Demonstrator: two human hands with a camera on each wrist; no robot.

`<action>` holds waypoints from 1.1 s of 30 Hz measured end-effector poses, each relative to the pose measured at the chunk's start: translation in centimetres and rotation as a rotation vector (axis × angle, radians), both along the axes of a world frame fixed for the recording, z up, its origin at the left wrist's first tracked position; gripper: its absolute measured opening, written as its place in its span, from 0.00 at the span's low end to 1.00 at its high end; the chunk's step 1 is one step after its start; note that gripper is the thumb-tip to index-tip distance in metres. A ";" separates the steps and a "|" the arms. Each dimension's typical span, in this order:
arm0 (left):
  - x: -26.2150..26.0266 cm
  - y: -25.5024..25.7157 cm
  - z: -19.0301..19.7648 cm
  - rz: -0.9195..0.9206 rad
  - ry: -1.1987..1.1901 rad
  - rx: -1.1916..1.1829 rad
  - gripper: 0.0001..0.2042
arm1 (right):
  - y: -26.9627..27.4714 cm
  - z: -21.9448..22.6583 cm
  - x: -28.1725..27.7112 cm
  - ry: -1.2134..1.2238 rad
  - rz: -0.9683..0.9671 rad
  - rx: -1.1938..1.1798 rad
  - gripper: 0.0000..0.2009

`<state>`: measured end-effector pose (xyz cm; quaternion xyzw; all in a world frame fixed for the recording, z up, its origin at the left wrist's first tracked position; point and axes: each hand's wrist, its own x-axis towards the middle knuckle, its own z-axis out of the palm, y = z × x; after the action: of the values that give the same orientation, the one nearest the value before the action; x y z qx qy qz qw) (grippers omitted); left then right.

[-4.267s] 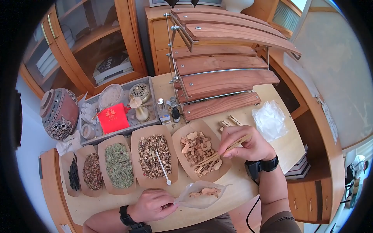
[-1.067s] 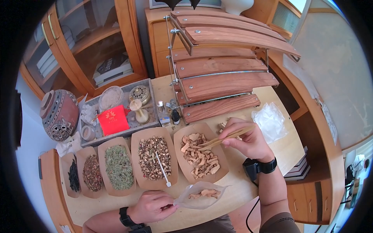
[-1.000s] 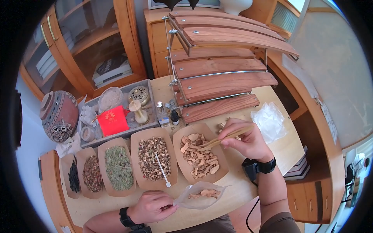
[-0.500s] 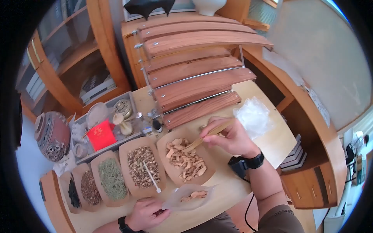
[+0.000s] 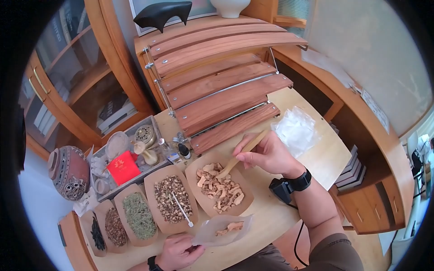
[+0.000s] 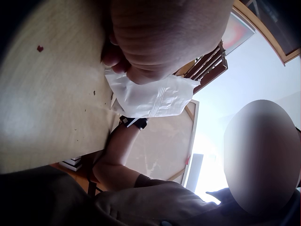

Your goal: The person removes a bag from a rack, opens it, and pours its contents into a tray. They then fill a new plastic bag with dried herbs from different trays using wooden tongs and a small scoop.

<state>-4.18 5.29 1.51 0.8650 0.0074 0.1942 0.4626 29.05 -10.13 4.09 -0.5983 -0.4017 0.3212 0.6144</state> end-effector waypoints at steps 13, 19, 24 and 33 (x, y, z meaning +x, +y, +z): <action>-0.1 0.2 -1.4 -0.040 0.019 0.041 0.06 | 0.0 0.1 0.2 -0.018 0.010 0.011 0.05; -0.3 0.3 -1.6 -0.050 0.013 0.057 0.06 | 0.1 0.1 0.1 0.006 -0.016 0.004 0.05; -0.2 0.3 -1.6 -0.036 0.003 0.041 0.07 | 0.2 0.2 0.0 0.014 -0.044 -0.002 0.06; -0.1 0.4 -1.5 -0.044 -0.004 0.031 0.07 | 0.4 0.1 -0.1 0.020 -0.130 -0.037 0.05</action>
<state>-4.26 5.74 0.00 0.8717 -0.0157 0.1856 0.4533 28.92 -9.68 4.17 -0.6311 -0.3497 0.2937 0.6270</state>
